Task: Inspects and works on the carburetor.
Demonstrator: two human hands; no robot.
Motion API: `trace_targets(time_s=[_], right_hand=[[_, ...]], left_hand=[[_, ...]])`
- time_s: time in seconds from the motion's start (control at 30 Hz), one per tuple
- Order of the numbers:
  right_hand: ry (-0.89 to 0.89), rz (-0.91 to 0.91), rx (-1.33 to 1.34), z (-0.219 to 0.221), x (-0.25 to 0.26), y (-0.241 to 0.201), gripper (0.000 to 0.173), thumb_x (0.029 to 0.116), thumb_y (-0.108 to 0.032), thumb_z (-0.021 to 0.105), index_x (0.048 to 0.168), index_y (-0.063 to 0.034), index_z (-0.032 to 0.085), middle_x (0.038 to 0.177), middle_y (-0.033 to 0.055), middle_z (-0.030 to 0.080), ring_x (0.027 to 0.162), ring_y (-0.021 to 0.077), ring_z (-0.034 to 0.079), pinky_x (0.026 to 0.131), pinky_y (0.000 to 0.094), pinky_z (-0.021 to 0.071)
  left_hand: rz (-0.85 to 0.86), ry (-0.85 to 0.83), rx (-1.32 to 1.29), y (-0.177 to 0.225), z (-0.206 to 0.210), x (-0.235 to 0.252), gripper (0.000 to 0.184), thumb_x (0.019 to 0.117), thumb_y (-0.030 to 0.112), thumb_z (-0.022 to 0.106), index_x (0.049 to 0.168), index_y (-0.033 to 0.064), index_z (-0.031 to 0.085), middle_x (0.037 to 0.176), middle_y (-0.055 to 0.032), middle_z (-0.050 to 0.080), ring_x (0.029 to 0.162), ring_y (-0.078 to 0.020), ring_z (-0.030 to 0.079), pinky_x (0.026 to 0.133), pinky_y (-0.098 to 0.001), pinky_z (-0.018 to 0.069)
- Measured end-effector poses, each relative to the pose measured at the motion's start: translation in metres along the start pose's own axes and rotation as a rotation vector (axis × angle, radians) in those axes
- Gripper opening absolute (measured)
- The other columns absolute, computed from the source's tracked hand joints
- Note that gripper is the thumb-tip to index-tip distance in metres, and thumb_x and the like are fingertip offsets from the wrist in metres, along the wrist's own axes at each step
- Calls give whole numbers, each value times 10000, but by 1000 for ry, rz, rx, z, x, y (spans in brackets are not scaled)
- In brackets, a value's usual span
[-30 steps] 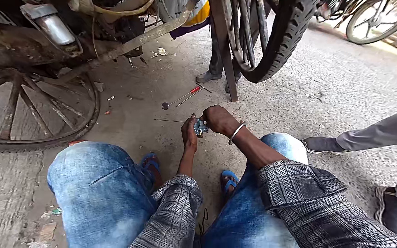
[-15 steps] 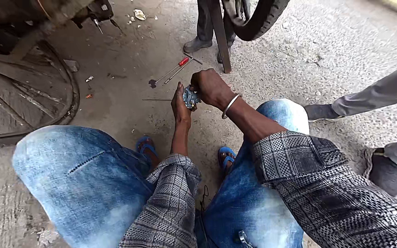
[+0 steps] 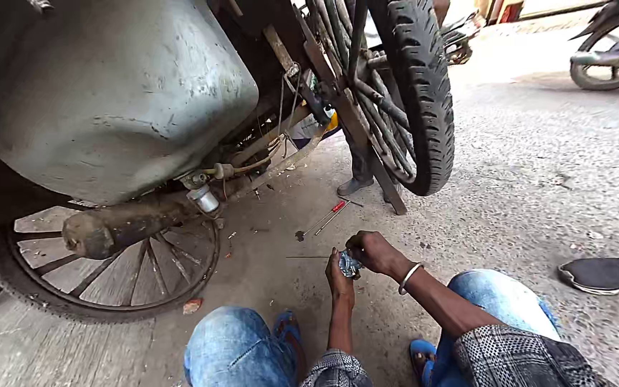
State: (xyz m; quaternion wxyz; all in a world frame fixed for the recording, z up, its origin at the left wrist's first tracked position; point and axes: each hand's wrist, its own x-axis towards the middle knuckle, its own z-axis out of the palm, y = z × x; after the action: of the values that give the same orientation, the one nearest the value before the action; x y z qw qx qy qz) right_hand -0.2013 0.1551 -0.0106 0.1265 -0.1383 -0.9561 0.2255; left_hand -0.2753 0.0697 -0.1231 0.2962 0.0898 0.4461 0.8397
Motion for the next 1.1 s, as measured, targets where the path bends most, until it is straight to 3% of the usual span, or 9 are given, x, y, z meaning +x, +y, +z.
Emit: trace_targets(time_s=[0.1, 0.2, 0.27, 0.37, 0.53, 0.83, 0.93, 1.03, 1.1], right_hand=[[-103, 176, -99, -3, -1, -5, 401, 1081, -360, 510, 905, -55, 699, 805, 132, 678, 800, 301, 691, 735, 510, 550], [-185, 103, -211, -9, 2, -11, 213, 1033, -184, 574, 968, -26, 702, 908, 172, 701, 910, 349, 701, 801, 530, 556], [-335, 174, -213, -25, -2, -33, 178, 1024, -83, 587, 1150, -23, 698, 1142, 184, 687, 1150, 351, 646, 1002, 517, 491], [8, -88, -13, -4, 2, -2, 156, 957, -77, 631, 1031, -49, 766, 943, 157, 725, 907, 319, 707, 852, 503, 550], [-81, 154, -127, -5, 4, -10, 426, 1096, -327, 458, 853, -45, 665, 785, 147, 655, 800, 329, 689, 710, 521, 545], [79, -123, -5, 1, 4, -5, 134, 891, 7, 668, 990, -25, 752, 963, 155, 715, 979, 321, 683, 928, 473, 525], [67, 4, 102, -11, 3, -8, 192, 1024, -153, 597, 1071, -20, 727, 916, 131, 719, 867, 272, 701, 838, 476, 543], [-12, 134, -104, -16, 1, -8, 461, 1092, -419, 449, 916, -59, 679, 798, 137, 660, 808, 323, 687, 714, 530, 539], [-70, 154, -187, -19, 0, -10, 429, 1090, -379, 450, 895, -62, 663, 807, 153, 653, 831, 354, 687, 699, 556, 537]], left_hand=[[23, -23, 35, 0, -1, 1, 496, 1093, 492, 391, 1103, 70, 650, 866, -99, 666, 614, -159, 610, 508, -284, 507], [-13, -59, 81, 5, 0, -6, 524, 1078, 563, 364, 1128, 133, 660, 903, -43, 677, 637, -114, 605, 524, -252, 499], [-38, -58, 12, 4, 4, -9, 526, 1084, 542, 347, 1111, 119, 659, 889, -42, 671, 643, -120, 606, 529, -266, 504], [-5, -51, -61, 10, 7, -2, 506, 1086, 510, 344, 1022, 113, 651, 843, -51, 668, 620, -137, 614, 516, -281, 510], [84, -33, 43, 5, 5, -1, 428, 1090, 451, 408, 1077, 96, 647, 891, -70, 670, 662, -150, 627, 539, -302, 526], [31, -18, -45, 11, 13, -6, 486, 1093, 497, 346, 1111, 112, 642, 901, -54, 675, 689, -144, 639, 574, -306, 539], [62, -29, -13, 17, 14, -6, 474, 1098, 475, 356, 1134, 96, 639, 900, -70, 674, 643, -142, 624, 529, -290, 527], [98, -23, 62, 18, 15, -5, 433, 1095, 457, 403, 1096, 93, 636, 891, -76, 668, 660, -161, 631, 551, -311, 540], [119, -33, 102, 13, 13, -4, 422, 1090, 452, 430, 1063, 86, 637, 886, -74, 669, 673, -162, 637, 561, -318, 546]])
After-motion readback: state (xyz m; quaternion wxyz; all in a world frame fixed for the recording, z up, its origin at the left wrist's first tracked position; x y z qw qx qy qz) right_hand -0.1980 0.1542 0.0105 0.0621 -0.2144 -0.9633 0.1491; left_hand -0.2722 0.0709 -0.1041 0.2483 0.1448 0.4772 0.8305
